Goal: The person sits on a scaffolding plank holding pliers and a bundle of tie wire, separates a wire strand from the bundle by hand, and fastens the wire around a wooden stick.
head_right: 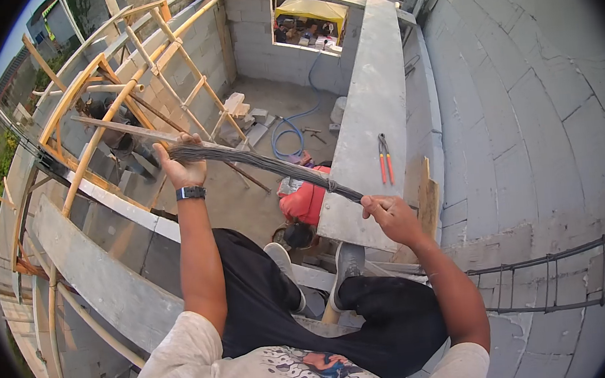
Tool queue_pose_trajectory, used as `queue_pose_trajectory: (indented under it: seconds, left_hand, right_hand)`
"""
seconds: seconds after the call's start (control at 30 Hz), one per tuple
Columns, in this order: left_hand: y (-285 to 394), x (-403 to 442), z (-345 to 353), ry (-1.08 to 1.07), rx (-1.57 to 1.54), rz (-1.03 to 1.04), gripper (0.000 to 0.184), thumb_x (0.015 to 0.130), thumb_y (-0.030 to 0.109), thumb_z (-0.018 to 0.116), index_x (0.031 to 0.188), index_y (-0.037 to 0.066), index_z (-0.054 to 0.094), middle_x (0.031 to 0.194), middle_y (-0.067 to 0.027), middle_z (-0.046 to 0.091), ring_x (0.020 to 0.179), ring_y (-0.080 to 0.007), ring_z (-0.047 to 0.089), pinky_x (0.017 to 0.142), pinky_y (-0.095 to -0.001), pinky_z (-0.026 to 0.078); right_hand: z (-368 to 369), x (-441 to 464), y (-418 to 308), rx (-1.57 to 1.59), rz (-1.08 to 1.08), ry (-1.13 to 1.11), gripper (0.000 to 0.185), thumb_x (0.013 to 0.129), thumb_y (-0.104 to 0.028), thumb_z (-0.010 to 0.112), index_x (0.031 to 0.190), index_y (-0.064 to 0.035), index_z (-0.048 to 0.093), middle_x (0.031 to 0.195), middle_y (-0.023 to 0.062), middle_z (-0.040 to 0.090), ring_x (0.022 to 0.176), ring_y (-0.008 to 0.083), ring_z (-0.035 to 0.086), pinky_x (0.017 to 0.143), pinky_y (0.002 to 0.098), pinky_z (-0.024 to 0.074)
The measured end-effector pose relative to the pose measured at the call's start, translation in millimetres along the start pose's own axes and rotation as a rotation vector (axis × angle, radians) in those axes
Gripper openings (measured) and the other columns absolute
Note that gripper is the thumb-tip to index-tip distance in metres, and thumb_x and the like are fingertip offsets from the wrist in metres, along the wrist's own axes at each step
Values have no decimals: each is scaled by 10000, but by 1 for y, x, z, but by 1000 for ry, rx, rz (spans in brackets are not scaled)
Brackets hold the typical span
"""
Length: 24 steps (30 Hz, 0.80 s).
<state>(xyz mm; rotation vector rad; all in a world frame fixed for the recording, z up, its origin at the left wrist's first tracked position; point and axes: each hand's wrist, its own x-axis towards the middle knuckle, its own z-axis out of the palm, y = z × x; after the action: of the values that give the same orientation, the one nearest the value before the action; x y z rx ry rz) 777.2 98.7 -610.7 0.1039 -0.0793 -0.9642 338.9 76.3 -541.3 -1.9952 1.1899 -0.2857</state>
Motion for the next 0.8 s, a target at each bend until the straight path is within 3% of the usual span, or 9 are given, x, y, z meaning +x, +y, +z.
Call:
queue_pose_trajectory:
  seconds: [0.03,0.07,0.17,0.23,0.3,0.37,0.47,0.57,0.8]
  left_hand:
    - [-13,-13,23,129,110,62,597,874,592,566,1137,57,535,967,-121,623,866,-241,607,841,-413,491]
    - [-13,-13,10,-55,157,-63,928,807,657,612,1400,21,285,1304,-206,502,1176,-309,521,965,-513,454]
    - [-61,-31,33,183,243,-132,1012,812,636,622,1467,36,138,1413,-224,375,1264,-332,439,990,-522,450]
    - [-103,-46,17,-115,538,-304,978,865,488,650,1492,48,41,1473,-237,279,1266,-350,444,969,-504,480]
    - [-140,-84,40,-508,631,-611,681,900,141,657,1434,51,245,1348,-204,479,1110,-259,589,872,-390,560]
    - [-175,-109,49,-498,690,-510,439,901,83,631,1276,58,404,1233,-193,569,1067,-248,618,915,-438,543]
    - [-189,-103,41,-435,609,-462,357,871,75,685,1139,32,452,1098,-161,641,984,-194,640,840,-358,574]
    - [-193,-107,40,-502,744,-352,326,871,78,688,1086,23,449,1027,-150,662,926,-188,655,795,-341,587]
    - [-193,-108,47,-529,914,-367,310,872,66,677,1076,9,451,991,-148,658,896,-186,657,763,-332,598]
  right_hand:
    - [1,3,-3,14,-79,96,613,965,-563,423,766,-23,632,597,85,491,589,192,463,586,335,386]
    - [2,10,-7,-14,-136,169,610,965,-558,428,762,-17,627,604,94,498,588,206,471,584,345,387]
    - [4,24,-26,-97,-137,276,604,968,-543,433,768,-7,629,632,122,531,601,250,505,591,372,399]
    - [9,29,-37,-148,-86,300,601,970,-534,432,778,-2,636,653,141,556,614,281,531,601,389,410]
    - [15,33,-42,-127,-81,262,592,975,-523,422,802,-10,661,707,157,605,681,340,580,640,424,434]
    - [20,38,-36,-137,-114,288,587,978,-521,411,822,-17,669,746,171,627,725,357,608,667,438,451]
    - [23,39,-22,-63,-211,319,572,983,-512,401,853,-20,664,774,182,640,751,374,613,682,451,458]
    - [21,36,-22,-130,-190,315,556,995,-495,400,884,-15,657,727,150,623,694,293,612,652,393,459]
    - [23,33,-15,-194,-100,208,511,999,-463,414,962,-2,631,832,175,643,796,313,618,728,406,460]
